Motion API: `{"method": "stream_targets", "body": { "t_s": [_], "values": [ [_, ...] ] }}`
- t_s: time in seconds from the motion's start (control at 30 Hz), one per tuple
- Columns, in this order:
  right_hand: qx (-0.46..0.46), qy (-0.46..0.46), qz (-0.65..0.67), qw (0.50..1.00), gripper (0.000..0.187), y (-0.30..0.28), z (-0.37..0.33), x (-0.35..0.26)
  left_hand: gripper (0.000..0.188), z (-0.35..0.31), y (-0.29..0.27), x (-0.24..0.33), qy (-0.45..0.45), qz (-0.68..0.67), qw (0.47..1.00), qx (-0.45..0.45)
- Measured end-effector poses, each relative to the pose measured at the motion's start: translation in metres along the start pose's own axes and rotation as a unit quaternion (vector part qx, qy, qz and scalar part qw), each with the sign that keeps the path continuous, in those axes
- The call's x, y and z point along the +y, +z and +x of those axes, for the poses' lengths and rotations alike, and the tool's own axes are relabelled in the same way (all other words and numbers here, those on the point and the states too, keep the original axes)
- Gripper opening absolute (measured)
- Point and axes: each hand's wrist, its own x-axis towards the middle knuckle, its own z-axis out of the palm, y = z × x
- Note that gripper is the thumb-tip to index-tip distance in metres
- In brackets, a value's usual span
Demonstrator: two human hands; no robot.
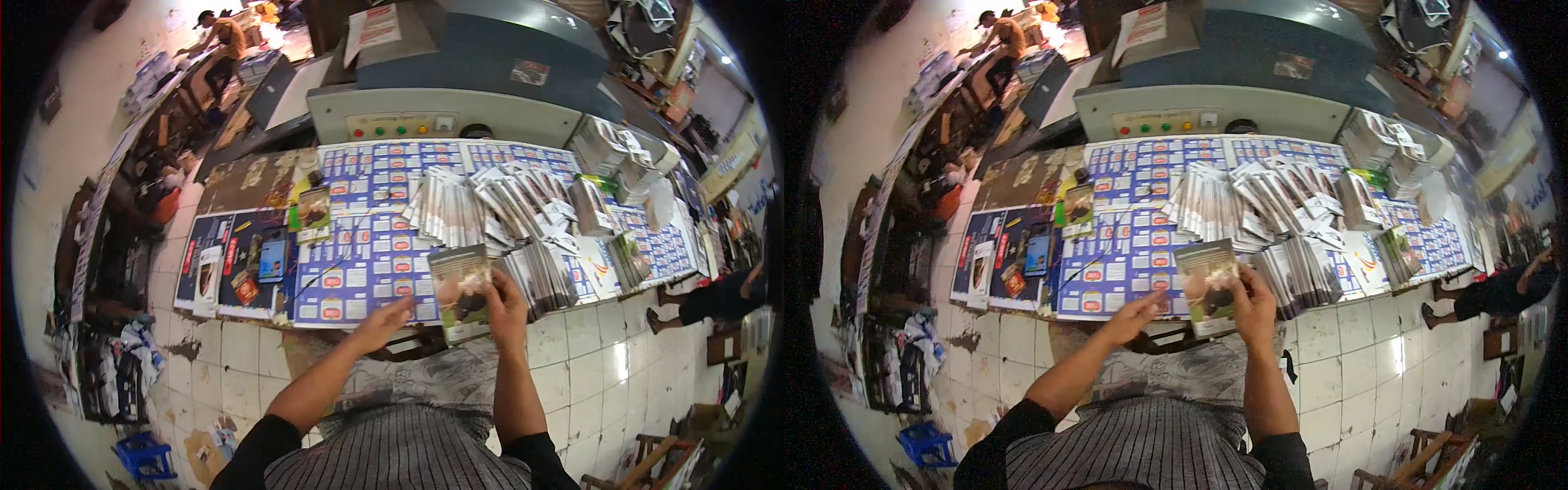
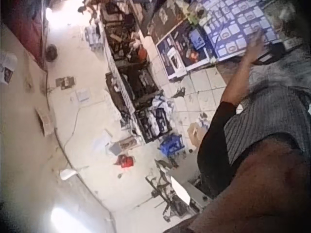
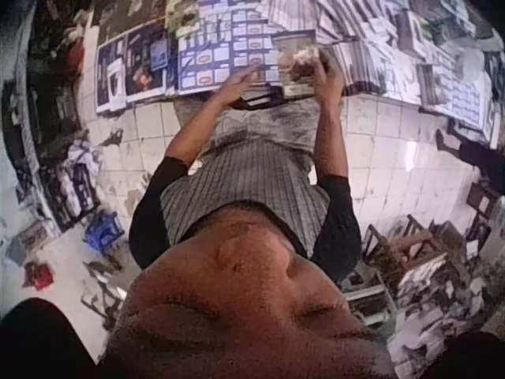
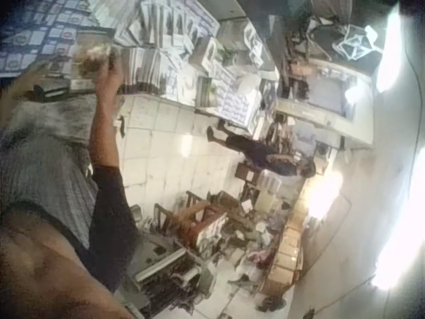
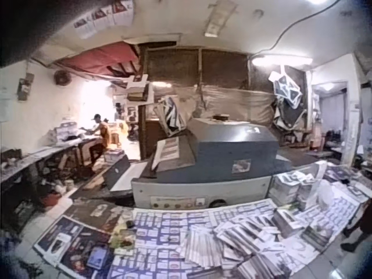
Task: The person stacks folded printed leaflets and places them into clear plastic bags by hand on a work table.
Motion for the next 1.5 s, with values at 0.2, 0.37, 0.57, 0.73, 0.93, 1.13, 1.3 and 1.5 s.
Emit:
{"method": "stream_targets", "body": {
  "t_s": [0.2, 0.37, 0.57, 0.73, 0.93, 1.13, 1.3, 1.5],
  "values": [
    [-0.035, -0.178, -0.232, 0.956, 0.042, 0.071, -0.026, 0.016, 0.047, -0.014, 0.022, 0.019, -0.027, -0.361, 0.930, 0.062],
    [-0.241, -0.196, -0.230, 0.922, 0.045, 0.090, -0.046, 0.011, 0.054, -0.027, 0.000, 0.005, -0.040, -0.415, 0.909, -0.002],
    [-0.212, 0.047, -0.079, 0.973, 0.043, 0.079, -0.035, 0.031, 0.050, -0.024, 0.004, -0.006, 0.038, -0.012, 0.973, 0.228],
    [-0.168, -0.065, -0.205, 0.962, 0.048, 0.092, -0.034, 0.017, 0.039, -0.030, 0.003, 0.003, -0.049, -0.249, 0.959, 0.126],
    [-0.086, -0.345, -0.402, 0.844, 0.044, 0.102, -0.038, 0.014, 0.035, -0.027, 0.005, 0.004, -0.039, -0.274, 0.950, 0.141],
    [-0.181, -0.080, -0.168, 0.966, 0.029, 0.100, -0.035, -0.002, 0.057, -0.024, -0.015, -0.011, -0.023, -0.409, 0.902, 0.136],
    [-0.223, 0.108, 0.095, 0.964, 0.018, 0.102, -0.021, 0.025, 0.072, -0.030, -0.019, 0.007, -0.036, -0.574, 0.818, 0.010],
    [-0.116, 0.113, -0.034, 0.986, 0.019, 0.086, 0.008, 0.063, 0.032, -0.020, -0.032, -0.009, -0.033, -0.347, 0.910, 0.224]
  ]
}}
